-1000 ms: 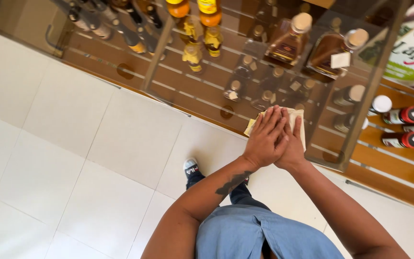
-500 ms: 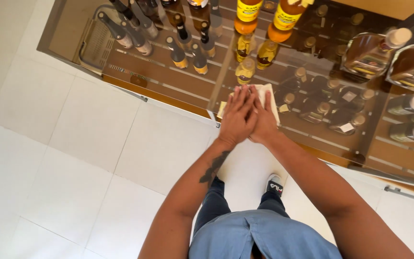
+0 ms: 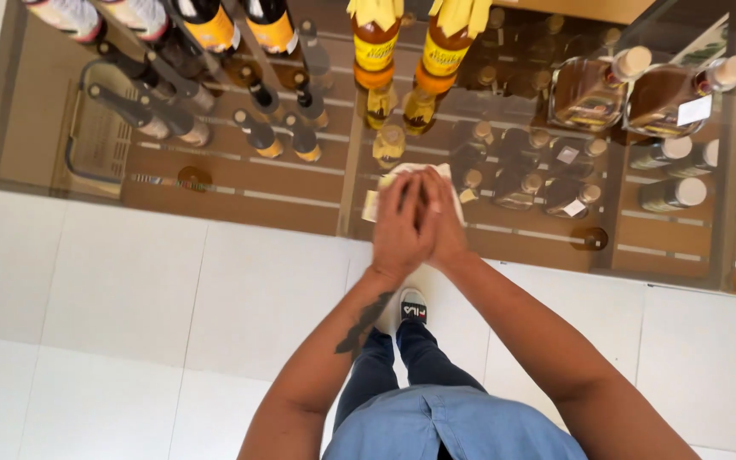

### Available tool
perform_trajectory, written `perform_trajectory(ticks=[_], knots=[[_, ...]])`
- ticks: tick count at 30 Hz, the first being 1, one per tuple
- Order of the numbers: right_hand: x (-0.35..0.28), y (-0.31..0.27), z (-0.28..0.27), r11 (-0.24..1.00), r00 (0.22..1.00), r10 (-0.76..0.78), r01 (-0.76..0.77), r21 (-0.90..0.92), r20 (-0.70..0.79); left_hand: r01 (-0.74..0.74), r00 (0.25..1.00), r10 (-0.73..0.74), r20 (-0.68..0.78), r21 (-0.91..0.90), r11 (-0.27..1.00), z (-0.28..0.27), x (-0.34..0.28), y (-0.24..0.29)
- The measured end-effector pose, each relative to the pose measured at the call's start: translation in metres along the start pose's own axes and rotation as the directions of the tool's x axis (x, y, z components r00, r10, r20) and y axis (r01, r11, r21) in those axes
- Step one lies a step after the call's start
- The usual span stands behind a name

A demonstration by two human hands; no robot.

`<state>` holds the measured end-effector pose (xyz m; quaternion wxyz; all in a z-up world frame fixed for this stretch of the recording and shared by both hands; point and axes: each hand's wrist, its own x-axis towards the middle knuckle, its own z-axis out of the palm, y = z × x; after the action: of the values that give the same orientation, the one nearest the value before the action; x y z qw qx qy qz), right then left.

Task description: Cleaning glass bottles and organizing gift items on display shelves in a retail environment.

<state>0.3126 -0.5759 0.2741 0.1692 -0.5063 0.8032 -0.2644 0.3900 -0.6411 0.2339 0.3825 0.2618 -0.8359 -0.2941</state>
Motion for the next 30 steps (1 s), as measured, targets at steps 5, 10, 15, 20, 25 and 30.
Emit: perform_trajectory(ticks=[5, 10, 15, 20, 25, 30], knots=[[0.010, 0.059, -0.034, 0.899, 0.996, 0.004, 0.033, -0.436, 0.084, -0.055, 0.989, 0.052, 0.140, 0.020, 0.998, 0.056, 0.028, 0.022], [0.063, 0.139, -0.042, 0.853, 0.996, -0.009, 0.055, -0.519, 0.091, 0.020, 0.939, -0.018, 0.343, -0.001, 1.000, 0.097, 0.096, 0.023], [0.103, 0.174, -0.053, 0.824, 0.997, 0.022, 0.024, -0.566, 0.075, -0.014, 0.955, -0.002, 0.297, 0.051, 0.999, 0.134, 0.129, 0.021], [0.078, 0.136, -0.061, 0.811, 0.990, 0.132, -0.076, -0.581, 0.055, -0.073, 0.954, 0.028, 0.299, 0.140, 0.988, 0.138, 0.103, 0.012], [0.061, 0.111, -0.043, 0.812, 0.989, 0.121, -0.047, -0.581, 0.088, -0.015, 0.935, -0.012, 0.354, 0.073, 0.997, 0.104, 0.082, 0.001], [0.073, 0.067, -0.001, 0.819, 0.984, 0.158, -0.087, -0.567, 0.078, -0.019, 0.914, -0.009, 0.406, 0.064, 0.998, 0.057, 0.075, -0.041]])
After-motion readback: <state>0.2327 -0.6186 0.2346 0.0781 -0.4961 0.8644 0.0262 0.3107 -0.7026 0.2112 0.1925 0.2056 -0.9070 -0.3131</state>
